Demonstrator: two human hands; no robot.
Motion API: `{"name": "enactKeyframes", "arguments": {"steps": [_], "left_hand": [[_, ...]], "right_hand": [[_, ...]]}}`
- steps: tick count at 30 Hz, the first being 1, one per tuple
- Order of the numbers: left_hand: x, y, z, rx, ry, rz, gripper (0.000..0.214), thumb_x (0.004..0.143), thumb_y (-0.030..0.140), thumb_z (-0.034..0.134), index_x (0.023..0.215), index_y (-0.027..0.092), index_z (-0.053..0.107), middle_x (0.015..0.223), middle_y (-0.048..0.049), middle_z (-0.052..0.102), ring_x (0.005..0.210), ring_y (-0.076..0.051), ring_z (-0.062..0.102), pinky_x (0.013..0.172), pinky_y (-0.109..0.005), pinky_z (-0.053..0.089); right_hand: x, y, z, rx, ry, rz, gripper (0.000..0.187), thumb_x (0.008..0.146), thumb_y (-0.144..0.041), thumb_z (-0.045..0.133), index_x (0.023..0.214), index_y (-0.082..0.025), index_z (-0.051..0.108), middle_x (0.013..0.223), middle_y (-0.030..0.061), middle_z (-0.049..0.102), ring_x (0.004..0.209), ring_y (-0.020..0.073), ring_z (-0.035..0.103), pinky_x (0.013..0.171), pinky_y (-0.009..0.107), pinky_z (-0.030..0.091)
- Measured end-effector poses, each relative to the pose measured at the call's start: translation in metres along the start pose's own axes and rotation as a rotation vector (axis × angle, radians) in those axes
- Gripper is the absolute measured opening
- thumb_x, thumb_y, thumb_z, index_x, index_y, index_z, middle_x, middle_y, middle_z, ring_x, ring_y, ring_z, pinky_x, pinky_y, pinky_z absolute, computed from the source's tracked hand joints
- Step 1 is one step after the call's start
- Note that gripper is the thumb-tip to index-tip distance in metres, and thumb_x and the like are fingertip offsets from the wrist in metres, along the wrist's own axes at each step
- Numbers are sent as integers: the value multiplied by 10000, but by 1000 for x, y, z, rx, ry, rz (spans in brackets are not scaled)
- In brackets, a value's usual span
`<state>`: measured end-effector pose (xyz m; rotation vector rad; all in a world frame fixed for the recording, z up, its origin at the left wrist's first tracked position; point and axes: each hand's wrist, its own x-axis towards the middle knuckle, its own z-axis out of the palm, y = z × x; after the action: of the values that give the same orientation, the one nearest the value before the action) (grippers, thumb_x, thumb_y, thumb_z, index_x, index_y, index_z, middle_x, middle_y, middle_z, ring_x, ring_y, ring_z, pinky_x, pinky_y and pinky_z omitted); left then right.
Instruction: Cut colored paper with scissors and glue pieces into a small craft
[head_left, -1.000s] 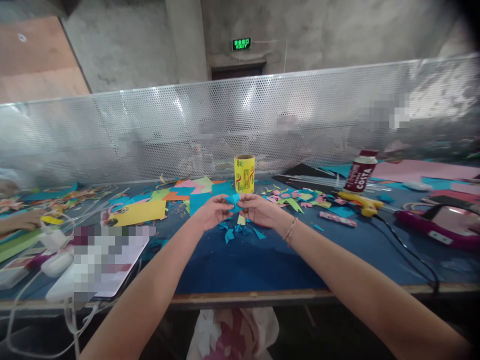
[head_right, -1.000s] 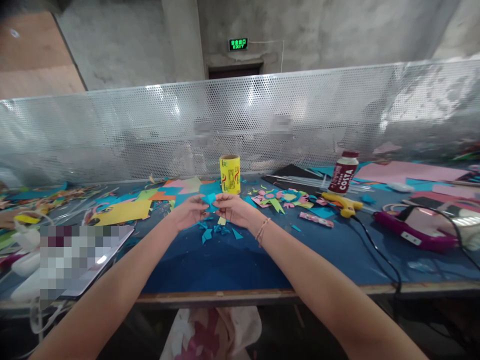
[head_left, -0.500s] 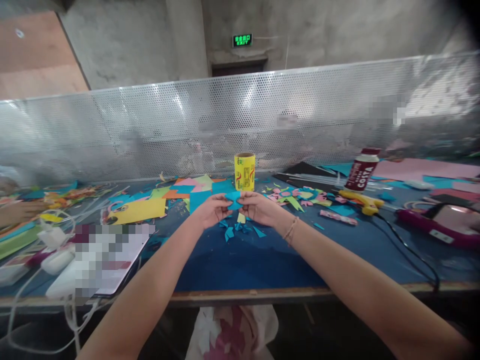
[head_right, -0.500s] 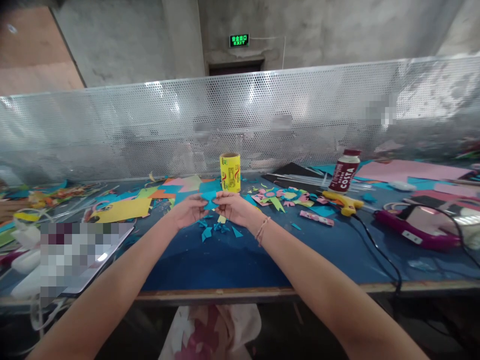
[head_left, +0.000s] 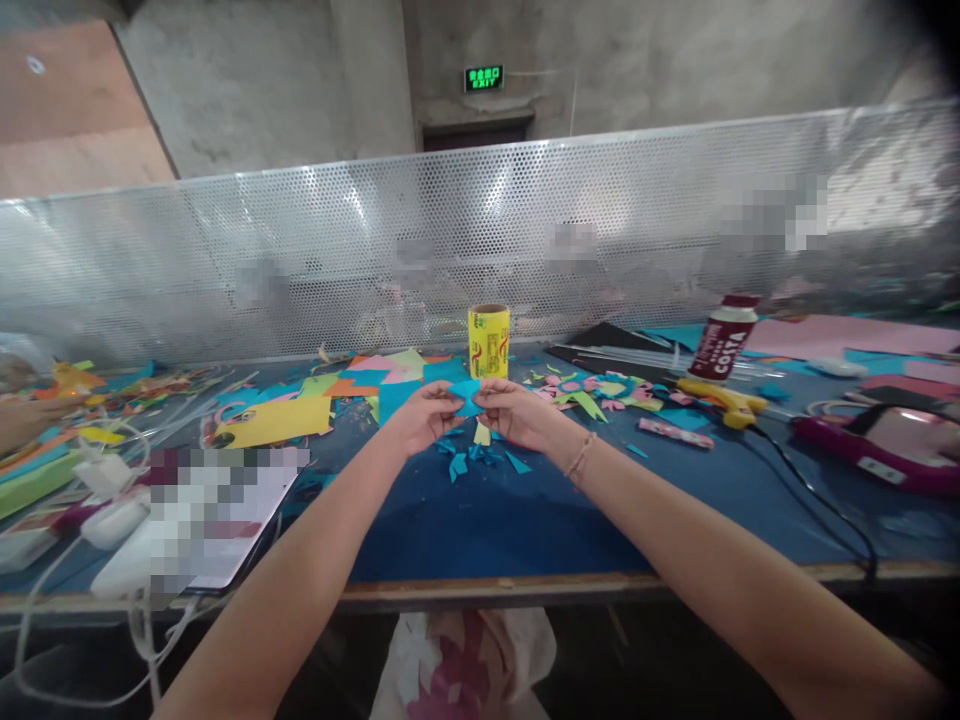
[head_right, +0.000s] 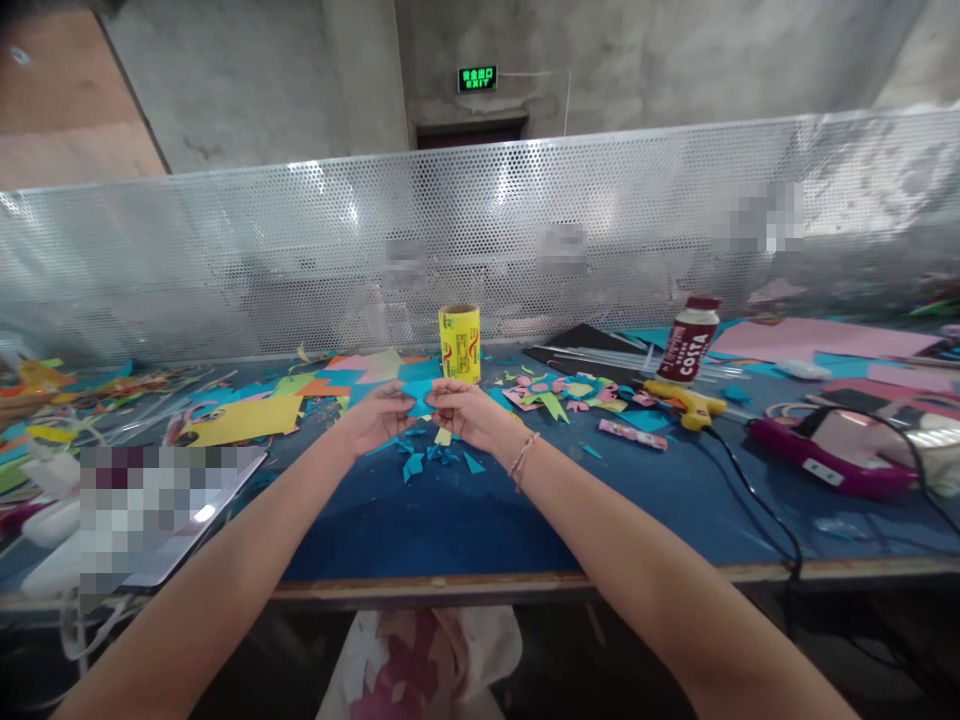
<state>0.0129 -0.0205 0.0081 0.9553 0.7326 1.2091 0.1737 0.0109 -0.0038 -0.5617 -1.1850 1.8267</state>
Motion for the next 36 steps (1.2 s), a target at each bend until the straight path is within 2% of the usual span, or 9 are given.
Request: {"name": "enactKeyframes", "arguments": {"steps": [5,10,16,20,24,30,36], "left_hand": [[1,-2,-2,10,2,-12,221,547,45,673,700,166,569,573,38,562,542,-77,551,584,-236,457],[0,0,0,43,16,7,197,542,56,673,678,144,562,541,43,548,492,-52,519,502,-182,417],[2,-3,0,25,0,79,240,559,73,676,730,149,526,568,32,570,520,-73,550,565,-216,464],[4,-4,-1,-7,1,174,326,575,109,684,831,194,500,593,53,559,531,-72,555,553,-208,466],[4,-2,0,-40,29,240,262,581,120,685,757,188,503,602,52,562,541,-64,551,567,-200,469],[2,-5,7,-90,54,231,125,601,100,662,703,134,597,638,3,609,615,-77,577,641,-212,474],[-1,-8,16,-83,26,236,150,574,53,653,703,121,617,619,-11,619,633,-96,590,696,-245,462]], "right_hand": [[-1,-2,3,29,18,15,170,587,-64,667,677,-184,586,588,-58,572,526,50,531,576,203,442],[-4,-5,9,97,14,48,161,602,-34,639,645,-163,553,548,-58,551,528,44,549,574,170,467],[-1,-5,6,134,26,45,154,627,1,586,664,-145,555,553,-43,565,523,52,566,571,152,501],[-2,-8,6,171,27,3,200,627,46,532,673,-143,578,599,-17,600,599,66,600,653,149,514],[-3,-8,10,154,1,-73,228,598,50,556,711,-141,609,625,-5,626,666,87,621,714,174,511],[0,0,13,144,58,-193,190,552,-40,677,681,-166,616,647,-30,629,638,70,603,728,193,500],[0,4,18,114,120,-310,138,565,-153,707,603,-173,576,604,-40,578,602,74,568,763,252,482]]}}
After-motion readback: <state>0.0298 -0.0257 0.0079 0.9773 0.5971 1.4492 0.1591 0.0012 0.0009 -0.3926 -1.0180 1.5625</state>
